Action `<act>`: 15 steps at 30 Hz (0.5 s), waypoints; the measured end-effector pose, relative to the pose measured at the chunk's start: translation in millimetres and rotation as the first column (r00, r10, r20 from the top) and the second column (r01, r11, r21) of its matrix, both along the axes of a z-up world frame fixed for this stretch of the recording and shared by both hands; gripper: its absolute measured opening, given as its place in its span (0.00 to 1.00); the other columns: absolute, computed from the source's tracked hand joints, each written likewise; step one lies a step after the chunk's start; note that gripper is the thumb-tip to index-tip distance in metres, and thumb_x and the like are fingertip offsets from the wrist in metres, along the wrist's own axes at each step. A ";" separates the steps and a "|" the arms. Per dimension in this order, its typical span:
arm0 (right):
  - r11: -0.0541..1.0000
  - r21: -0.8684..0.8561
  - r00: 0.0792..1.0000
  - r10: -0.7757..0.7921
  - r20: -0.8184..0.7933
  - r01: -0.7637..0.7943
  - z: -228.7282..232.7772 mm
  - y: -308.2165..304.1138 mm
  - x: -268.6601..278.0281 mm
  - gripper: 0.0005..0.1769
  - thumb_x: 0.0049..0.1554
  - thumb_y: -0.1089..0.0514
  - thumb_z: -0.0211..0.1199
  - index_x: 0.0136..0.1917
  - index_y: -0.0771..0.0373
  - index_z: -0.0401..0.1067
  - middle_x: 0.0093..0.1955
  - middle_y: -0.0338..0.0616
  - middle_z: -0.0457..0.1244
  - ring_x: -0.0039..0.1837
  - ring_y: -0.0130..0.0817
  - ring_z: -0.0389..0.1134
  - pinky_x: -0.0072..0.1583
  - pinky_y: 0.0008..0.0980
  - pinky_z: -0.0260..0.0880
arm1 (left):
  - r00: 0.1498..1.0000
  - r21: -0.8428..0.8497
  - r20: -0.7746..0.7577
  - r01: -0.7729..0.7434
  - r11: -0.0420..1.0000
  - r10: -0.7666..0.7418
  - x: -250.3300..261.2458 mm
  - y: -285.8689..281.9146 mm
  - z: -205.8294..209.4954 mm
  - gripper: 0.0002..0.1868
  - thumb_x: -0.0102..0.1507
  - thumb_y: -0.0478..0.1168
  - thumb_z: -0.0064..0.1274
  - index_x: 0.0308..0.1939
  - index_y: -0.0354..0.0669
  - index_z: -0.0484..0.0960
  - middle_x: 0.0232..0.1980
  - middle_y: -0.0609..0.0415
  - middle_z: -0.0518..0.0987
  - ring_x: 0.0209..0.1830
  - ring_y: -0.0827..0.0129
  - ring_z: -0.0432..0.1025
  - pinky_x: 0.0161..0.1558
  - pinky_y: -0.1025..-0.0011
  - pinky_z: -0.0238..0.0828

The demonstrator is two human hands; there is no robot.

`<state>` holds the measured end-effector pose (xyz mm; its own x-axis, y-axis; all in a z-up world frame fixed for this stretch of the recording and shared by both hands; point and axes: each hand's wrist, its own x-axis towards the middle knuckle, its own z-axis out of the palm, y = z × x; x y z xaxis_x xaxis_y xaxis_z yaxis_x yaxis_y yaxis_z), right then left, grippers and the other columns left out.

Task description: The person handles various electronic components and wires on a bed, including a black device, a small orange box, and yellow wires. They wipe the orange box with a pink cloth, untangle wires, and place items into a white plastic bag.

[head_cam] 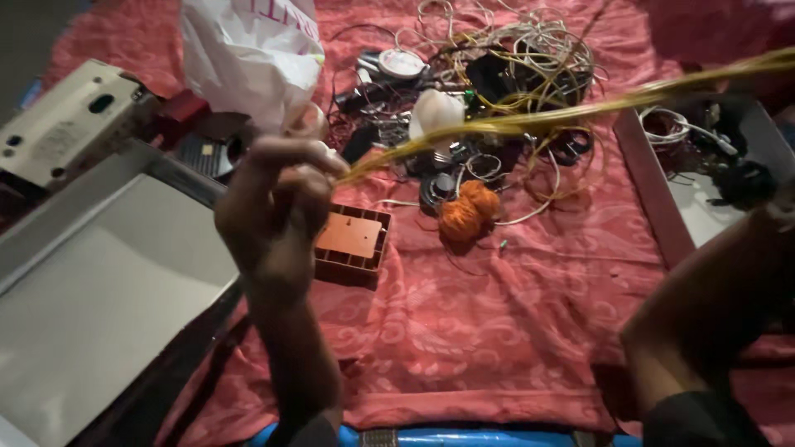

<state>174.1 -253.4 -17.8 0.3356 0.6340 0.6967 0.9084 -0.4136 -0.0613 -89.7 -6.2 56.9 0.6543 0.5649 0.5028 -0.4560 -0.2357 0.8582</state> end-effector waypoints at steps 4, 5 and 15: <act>0.998 -0.042 0.999 -0.036 0.014 0.037 11.1 -6.0 13.3 0.04 0.63 0.62 0.63 0.46 0.63 0.72 0.47 0.48 0.66 0.49 0.45 0.69 0.51 0.43 0.66 | 0.995 0.160 -0.021 -0.090 0.983 0.094 29.9 44.0 -14.3 0.06 0.71 0.27 0.46 0.49 0.32 0.77 0.33 0.55 0.71 0.27 0.77 0.62 0.33 0.81 0.59; 0.997 -0.053 0.998 -0.061 0.007 0.061 10.9 -4.2 19.3 0.03 0.63 0.62 0.63 0.46 0.62 0.72 0.47 0.48 0.66 0.49 0.45 0.69 0.51 0.43 0.66 | 0.986 0.240 -0.083 -0.123 0.963 0.146 33.5 56.8 -17.9 0.06 0.72 0.27 0.46 0.50 0.32 0.78 0.35 0.53 0.74 0.28 0.75 0.66 0.34 0.79 0.61; 1.000 -0.012 0.998 0.024 0.053 -0.024 -5.6 29.4 -15.7 0.04 0.57 0.63 0.65 0.45 0.61 0.70 0.47 0.44 0.66 0.50 0.42 0.68 0.53 0.41 0.64 | 0.885 0.809 -0.413 0.248 0.533 0.214 110.9 -18.2 -73.0 0.16 0.64 0.36 0.49 0.56 0.36 0.74 0.50 0.38 0.79 0.56 0.48 0.72 0.71 0.44 0.49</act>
